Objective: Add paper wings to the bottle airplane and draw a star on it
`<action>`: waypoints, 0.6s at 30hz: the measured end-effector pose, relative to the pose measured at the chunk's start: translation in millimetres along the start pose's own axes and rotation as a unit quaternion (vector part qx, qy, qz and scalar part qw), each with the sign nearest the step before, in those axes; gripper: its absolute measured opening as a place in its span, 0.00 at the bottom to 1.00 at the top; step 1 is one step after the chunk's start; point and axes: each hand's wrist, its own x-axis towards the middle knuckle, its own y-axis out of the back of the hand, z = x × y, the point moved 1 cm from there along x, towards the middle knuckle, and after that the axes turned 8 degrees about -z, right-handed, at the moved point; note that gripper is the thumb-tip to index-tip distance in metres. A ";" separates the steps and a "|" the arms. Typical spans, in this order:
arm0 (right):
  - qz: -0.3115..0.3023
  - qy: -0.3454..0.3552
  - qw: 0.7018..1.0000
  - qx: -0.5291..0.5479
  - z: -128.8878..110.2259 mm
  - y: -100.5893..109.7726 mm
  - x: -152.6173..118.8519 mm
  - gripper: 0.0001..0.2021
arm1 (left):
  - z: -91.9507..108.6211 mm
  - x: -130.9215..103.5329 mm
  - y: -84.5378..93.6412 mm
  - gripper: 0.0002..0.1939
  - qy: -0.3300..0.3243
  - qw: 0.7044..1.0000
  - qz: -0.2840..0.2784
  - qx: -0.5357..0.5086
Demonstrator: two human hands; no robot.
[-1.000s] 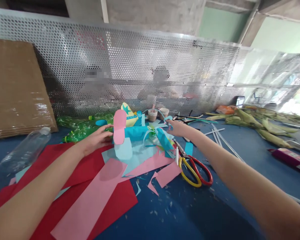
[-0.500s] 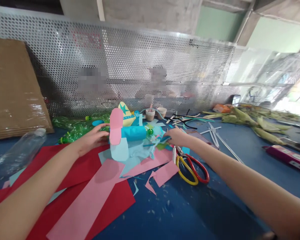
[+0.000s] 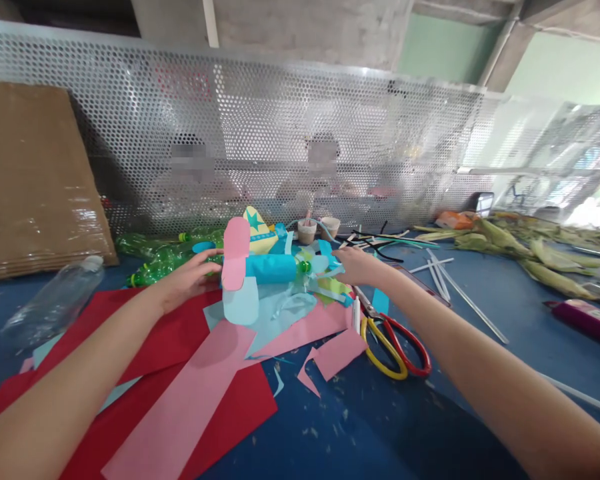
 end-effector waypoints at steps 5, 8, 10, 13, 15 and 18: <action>-0.028 0.076 0.996 0.026 -33.3 6.9 -28.6 0.14 | -6.2 5.6 2.7 0.26 0.002 1.000 -0.001 -0.001; -0.022 0.077 0.996 0.038 -49.6 -7.3 -28.5 0.17 | -5.9 4.0 1.7 0.29 0.001 1.000 -0.007 0.013; -0.012 0.063 0.997 0.041 -53.0 -18.5 -21.2 0.18 | -4.9 1.4 1.0 0.32 0.001 0.999 -0.026 0.035; -0.016 0.078 0.996 0.045 -48.3 -27.7 -8.6 0.11 | -4.7 -2.0 3.3 0.35 -0.002 0.996 -0.056 0.062; -0.021 0.089 0.995 0.048 -41.2 -26.7 -3.5 0.08 | -5.8 -2.8 6.9 0.37 -0.001 0.995 -0.066 0.077; -0.010 0.074 0.996 0.048 -27.8 -18.9 -0.8 0.09 | -8.1 -2.7 11.9 0.40 0.007 0.992 -0.080 0.094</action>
